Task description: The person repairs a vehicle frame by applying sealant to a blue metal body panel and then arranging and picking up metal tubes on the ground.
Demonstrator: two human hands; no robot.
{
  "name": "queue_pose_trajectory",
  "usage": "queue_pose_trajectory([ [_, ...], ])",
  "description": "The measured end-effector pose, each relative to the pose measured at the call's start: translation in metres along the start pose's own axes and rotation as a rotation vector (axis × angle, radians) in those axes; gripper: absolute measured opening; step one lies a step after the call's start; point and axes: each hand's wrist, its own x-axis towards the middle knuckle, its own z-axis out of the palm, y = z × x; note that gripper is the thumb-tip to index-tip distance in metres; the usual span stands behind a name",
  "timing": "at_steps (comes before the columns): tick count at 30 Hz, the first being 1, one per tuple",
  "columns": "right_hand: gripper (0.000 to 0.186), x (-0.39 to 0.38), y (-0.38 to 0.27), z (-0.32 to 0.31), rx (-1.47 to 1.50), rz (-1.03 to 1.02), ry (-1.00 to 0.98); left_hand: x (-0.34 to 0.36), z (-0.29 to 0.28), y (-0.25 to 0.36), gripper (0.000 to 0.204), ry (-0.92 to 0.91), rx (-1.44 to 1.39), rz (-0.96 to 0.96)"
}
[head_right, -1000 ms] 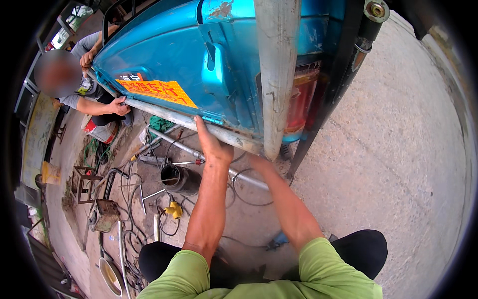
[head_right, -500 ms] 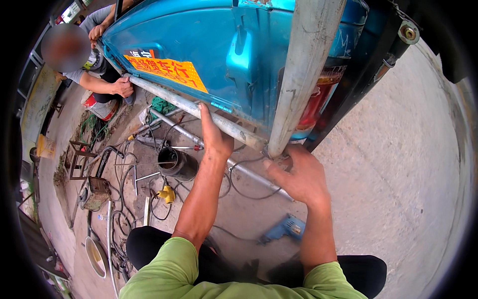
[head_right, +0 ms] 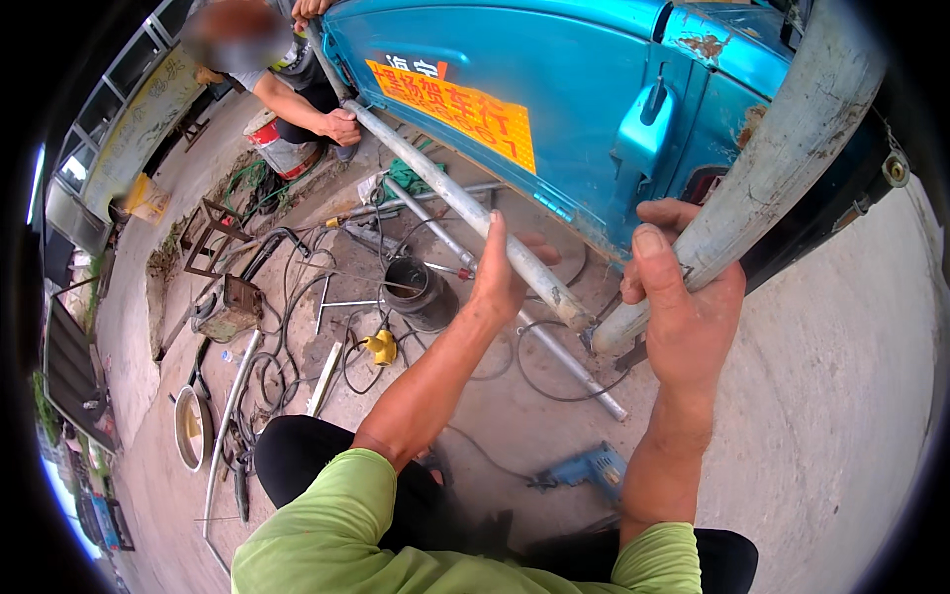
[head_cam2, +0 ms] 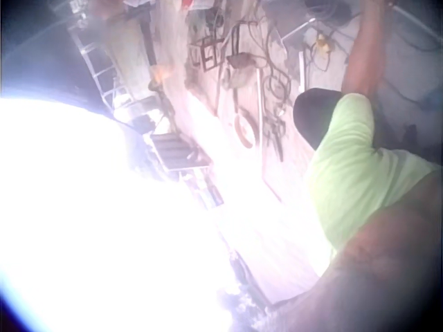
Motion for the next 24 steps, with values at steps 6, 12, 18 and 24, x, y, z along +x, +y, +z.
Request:
queue_pose_trajectory([
  [6, 0.034, -0.003, -0.013, 0.012, -0.006, 0.006, 0.049, 0.015, -0.044, 0.056, 0.098, -0.012, 0.226, -0.116],
  [12, 0.029, -0.016, -0.019, 0.027, 0.054, 0.039, 0.045, 0.068, -0.109, 0.152, 0.093, 0.093, 0.324, -0.072],
  [18, 0.024, -0.029, -0.027, 0.045, 0.104, 0.042, 0.065, 0.106, -0.128, 0.180, 0.063, 0.243, -0.053, 0.131],
  [24, 0.022, -0.033, -0.025, 0.047, 0.108, 0.012, 0.052, 0.120, -0.131, 0.185, 0.038, 0.215, -0.188, 0.172],
])
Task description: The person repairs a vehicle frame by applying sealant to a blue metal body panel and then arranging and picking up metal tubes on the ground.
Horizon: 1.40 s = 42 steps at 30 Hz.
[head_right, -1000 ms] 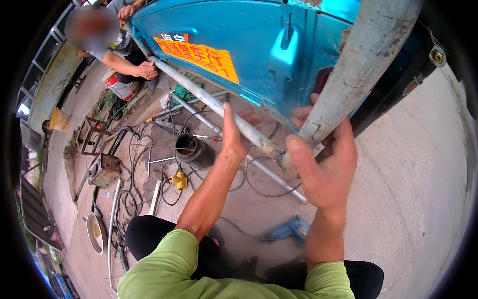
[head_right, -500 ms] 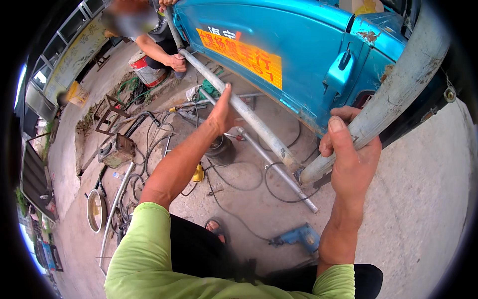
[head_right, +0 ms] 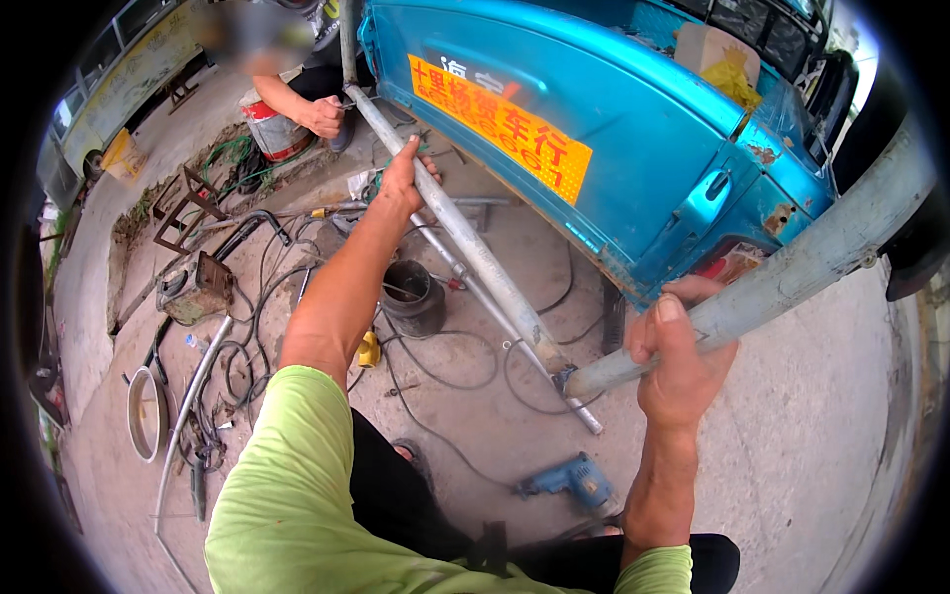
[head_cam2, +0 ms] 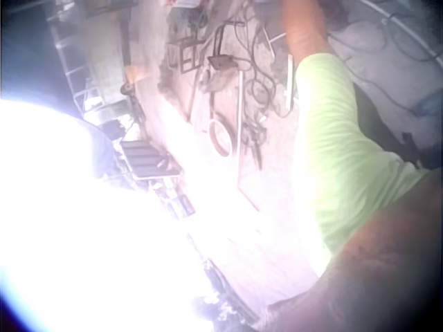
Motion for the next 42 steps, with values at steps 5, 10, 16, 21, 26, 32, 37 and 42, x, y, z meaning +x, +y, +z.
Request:
queue_pose_trajectory([
  [5, 0.024, -0.012, -0.001, 0.015, 0.062, -0.030, -0.078, 0.000, -0.014, 0.022, 0.037, 0.026, 0.034, 0.048],
  [10, 0.030, -0.018, -0.005, 0.021, 0.073, -0.019, -0.110, -0.003, -0.024, 0.026, 0.040, 0.010, 0.037, 0.014],
  [16, 0.029, -0.018, 0.000, 0.019, 0.035, -0.055, -0.111, 0.001, -0.022, 0.023, 0.041, -0.002, 0.032, 0.075],
  [21, 0.029, -0.010, 0.002, 0.018, 0.017, -0.061, -0.086, 0.001, -0.018, 0.023, 0.039, -0.021, 0.025, 0.033],
  [26, 0.030, -0.012, 0.008, 0.010, 0.034, -0.053, -0.100, 0.003, -0.021, 0.015, 0.039, -0.020, 0.057, 0.068],
  [32, 0.029, -0.014, 0.013, 0.003, 0.063, -0.051, -0.119, 0.004, -0.025, 0.008, 0.040, 0.020, 0.057, 0.057],
  [37, 0.025, -0.018, 0.009, 0.008, 0.047, -0.042, -0.139, 0.006, -0.031, 0.010, 0.039, -0.037, 0.027, 0.034],
  [42, 0.022, -0.027, 0.018, 0.007, 0.037, -0.038, -0.174, 0.009, -0.048, 0.020, 0.039, 0.044, 0.067, 0.059],
])
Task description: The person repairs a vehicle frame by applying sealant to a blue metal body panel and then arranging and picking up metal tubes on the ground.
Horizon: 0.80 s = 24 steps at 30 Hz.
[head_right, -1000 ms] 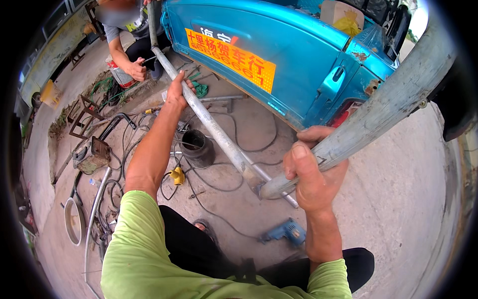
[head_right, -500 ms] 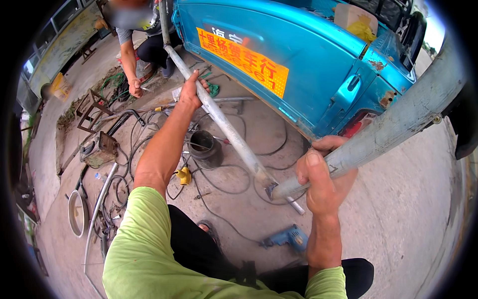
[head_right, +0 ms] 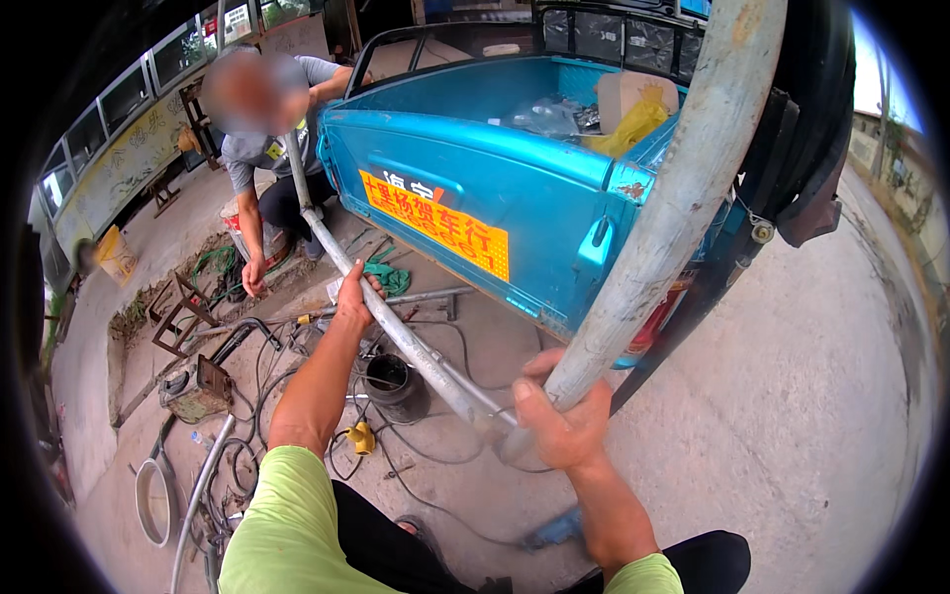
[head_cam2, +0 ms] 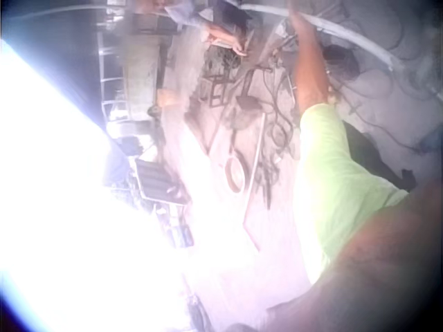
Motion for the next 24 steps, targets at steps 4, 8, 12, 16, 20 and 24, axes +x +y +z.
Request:
queue_pose_trajectory([
  [4, 0.017, -0.005, 0.000, -0.002, -0.025, 0.060, -0.016, -0.015, -0.003, 0.000, 0.037, -0.026, 0.011, 0.024],
  [8, 0.014, -0.007, 0.000, 0.001, -0.148, 0.117, -0.062, -0.003, -0.037, 0.004, 0.025, -0.036, -0.011, 0.000],
  [12, 0.016, -0.006, -0.011, 0.008, -0.205, 0.152, -0.082, -0.001, -0.056, 0.003, 0.019, -0.064, -0.064, -0.002],
  [16, 0.017, -0.003, -0.005, 0.015, -0.198, 0.143, -0.101, 0.002, -0.075, -0.006, 0.019, -0.062, -0.106, 0.023],
  [20, 0.017, 0.011, -0.008, 0.036, -0.158, 0.149, -0.084, -0.071, -0.020, 0.031, 0.030, 0.034, -0.185, 0.002],
  [24, 0.013, 0.022, -0.009, 0.047, 0.000, 0.060, -0.143, -0.010, -0.078, 0.045, 0.030, 0.101, -0.102, 0.087],
])
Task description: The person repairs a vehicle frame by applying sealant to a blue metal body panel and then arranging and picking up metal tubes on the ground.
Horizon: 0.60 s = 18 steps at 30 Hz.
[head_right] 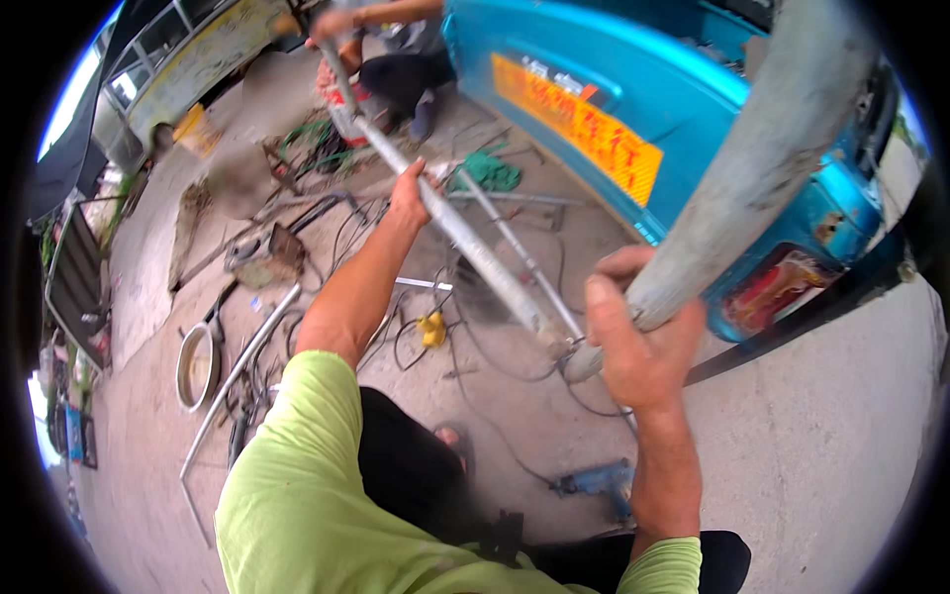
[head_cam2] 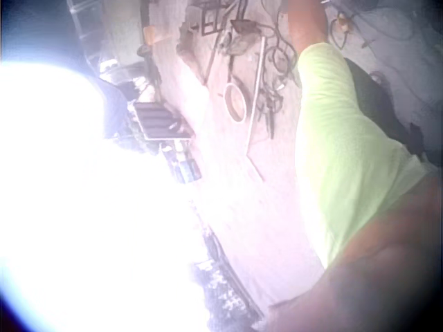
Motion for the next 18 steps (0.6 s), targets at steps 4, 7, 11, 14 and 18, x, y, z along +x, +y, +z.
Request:
queue_pose_trajectory([
  [4, 0.021, 0.001, -0.004, 0.011, 0.090, -0.079, -0.181, -0.026, -0.011, 0.018, 0.034, 0.009, -0.007, 0.037],
  [7, 0.024, 0.019, -0.007, 0.014, 0.157, -0.035, -0.349, -0.039, -0.034, 0.035, 0.034, 0.072, -0.013, 0.099],
  [11, 0.031, 0.039, -0.012, 0.011, 0.156, -0.005, -0.553, -0.056, -0.061, 0.053, 0.031, 0.150, -0.036, 0.139],
  [14, 0.032, 0.040, -0.018, 0.005, 0.144, -0.012, -0.560, -0.083, -0.058, 0.052, 0.029, 0.207, 0.011, 0.152],
  [18, 0.033, 0.040, -0.029, -0.005, 0.211, -0.043, -0.551, -0.137, -0.041, 0.080, 0.027, 0.286, 0.023, 0.230],
])
